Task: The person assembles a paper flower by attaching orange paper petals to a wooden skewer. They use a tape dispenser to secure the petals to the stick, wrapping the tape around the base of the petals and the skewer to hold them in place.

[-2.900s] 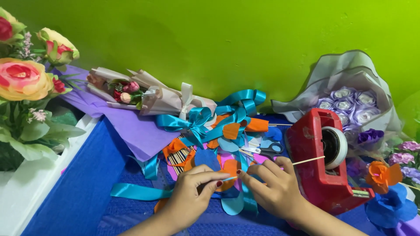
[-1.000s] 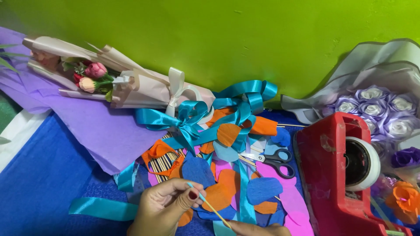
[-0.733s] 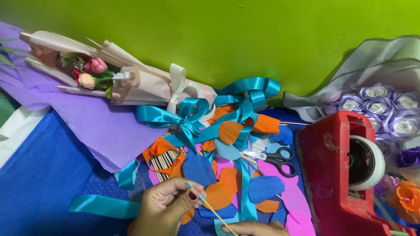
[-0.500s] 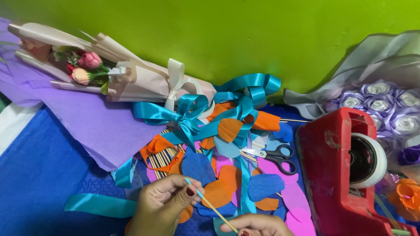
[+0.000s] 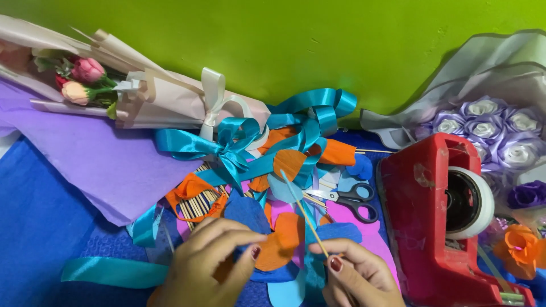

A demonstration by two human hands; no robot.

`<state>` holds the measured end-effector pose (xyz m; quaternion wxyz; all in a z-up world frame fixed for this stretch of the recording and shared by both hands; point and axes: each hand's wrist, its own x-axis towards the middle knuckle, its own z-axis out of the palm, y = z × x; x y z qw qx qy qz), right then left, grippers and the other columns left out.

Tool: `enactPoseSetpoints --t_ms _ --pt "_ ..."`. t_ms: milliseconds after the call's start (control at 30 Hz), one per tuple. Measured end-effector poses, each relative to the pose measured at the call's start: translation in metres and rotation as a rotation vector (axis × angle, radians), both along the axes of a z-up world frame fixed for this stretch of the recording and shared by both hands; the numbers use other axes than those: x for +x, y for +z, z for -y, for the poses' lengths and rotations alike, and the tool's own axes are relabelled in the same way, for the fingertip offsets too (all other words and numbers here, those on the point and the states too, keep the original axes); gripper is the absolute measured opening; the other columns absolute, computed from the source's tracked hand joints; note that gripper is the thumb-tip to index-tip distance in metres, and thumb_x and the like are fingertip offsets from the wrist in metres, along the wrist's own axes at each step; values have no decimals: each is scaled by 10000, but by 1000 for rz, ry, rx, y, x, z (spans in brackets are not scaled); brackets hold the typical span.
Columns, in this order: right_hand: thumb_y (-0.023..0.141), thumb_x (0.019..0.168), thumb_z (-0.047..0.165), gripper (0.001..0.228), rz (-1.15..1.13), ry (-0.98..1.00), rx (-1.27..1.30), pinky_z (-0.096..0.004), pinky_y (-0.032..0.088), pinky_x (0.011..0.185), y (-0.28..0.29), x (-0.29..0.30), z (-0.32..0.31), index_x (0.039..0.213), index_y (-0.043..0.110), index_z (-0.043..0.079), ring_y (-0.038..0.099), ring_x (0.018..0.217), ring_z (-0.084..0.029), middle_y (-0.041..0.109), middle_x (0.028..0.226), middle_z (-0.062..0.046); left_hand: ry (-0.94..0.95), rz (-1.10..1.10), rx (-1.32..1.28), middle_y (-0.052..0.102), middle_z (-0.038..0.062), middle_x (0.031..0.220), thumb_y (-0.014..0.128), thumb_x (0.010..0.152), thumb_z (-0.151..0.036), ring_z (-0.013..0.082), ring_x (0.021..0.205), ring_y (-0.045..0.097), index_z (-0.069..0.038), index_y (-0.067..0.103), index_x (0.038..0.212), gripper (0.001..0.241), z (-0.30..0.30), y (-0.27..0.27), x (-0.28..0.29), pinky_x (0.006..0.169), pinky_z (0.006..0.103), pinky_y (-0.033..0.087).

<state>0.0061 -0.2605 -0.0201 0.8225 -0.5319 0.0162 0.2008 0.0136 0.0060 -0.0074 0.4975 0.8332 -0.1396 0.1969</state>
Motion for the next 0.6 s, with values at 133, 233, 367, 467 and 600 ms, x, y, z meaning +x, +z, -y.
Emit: enactPoseSetpoints --t_ms 133,233,367,467,600 --pt "548 985 76 369 -20 -174 -32 -320 226 322 0 -3 -2 1238 674 -160 285 280 -174 339 376 -84 -19 207 287 687 17 969 741 855 -325 237 855 591 -138 749 1111 317 -1 -19 0 784 370 510" --pt "539 986 82 379 11 -284 79 -357 258 299 -10 -9 -4 1283 636 -133 287 257 -197 316 373 -102 76 122 323 684 19 1008 786 801 -400 263 924 578 -164 763 1167 436 -1 -25 0 831 418 513" --pt "540 984 62 371 -121 -275 15 -318 179 293 -12 -14 -14 1259 674 -147 242 257 -166 280 371 -80 54 134 317 630 2 913 803 816 -303 240 828 550 -190 770 970 194 -1 -25 1 724 383 489" --pt "557 986 51 369 -193 -193 -28 -300 163 324 -17 -18 -10 1259 686 -161 254 298 -152 307 410 -71 46 135 317 636 -22 903 781 822 -232 227 808 547 -203 754 864 58 -2 -24 1 702 366 473" --pt "577 982 66 357 -235 -142 -99 -286 182 334 -16 -17 -10 1229 715 -151 282 307 -152 359 406 -89 44 200 183 667 -26 850 706 845 -172 192 840 621 -161 713 837 15 0 -15 3 773 346 454"
